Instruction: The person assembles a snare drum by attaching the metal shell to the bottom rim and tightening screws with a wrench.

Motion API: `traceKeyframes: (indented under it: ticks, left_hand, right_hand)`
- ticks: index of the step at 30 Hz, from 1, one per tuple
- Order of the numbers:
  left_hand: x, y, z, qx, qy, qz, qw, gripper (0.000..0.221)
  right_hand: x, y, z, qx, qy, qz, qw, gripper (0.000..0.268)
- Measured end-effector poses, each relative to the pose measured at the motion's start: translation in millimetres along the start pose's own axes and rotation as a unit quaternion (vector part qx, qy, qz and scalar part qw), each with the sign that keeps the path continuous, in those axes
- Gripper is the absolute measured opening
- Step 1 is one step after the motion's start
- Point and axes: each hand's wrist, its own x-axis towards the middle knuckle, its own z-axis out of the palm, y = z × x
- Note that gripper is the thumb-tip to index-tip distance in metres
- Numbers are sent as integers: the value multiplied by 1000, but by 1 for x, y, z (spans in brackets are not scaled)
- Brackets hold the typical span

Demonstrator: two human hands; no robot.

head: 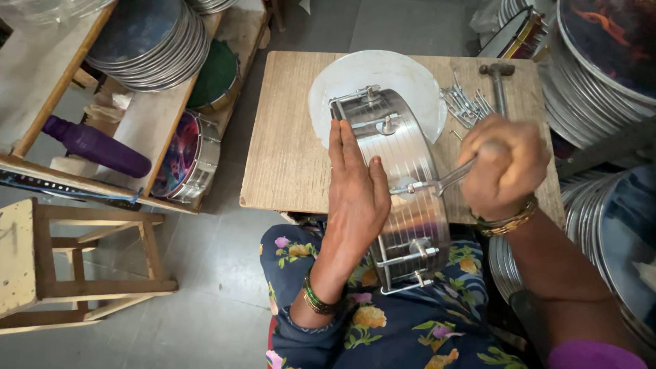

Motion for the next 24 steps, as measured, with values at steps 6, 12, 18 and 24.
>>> traceKeyframes:
  ticks: [6,12,18,24]
  left_hand:
    - [3,1,1,-6,8,7,1000,63]
    - [4,3,-7,-8,4,9,1000,62]
    - [12,4,-7,-41,-26,-19,999,66]
    - [16,-4,0,-15,-8,24,1000,66]
  right_hand:
    - [30,-50,6,-33,-144,-124,981,31]
    - [39,-56,15,3,-167,-166,972,38]
    - [59,-56,42,-100,-209,-17,973,18]
    - [87,-47,63,-140,-281,132,940,22]
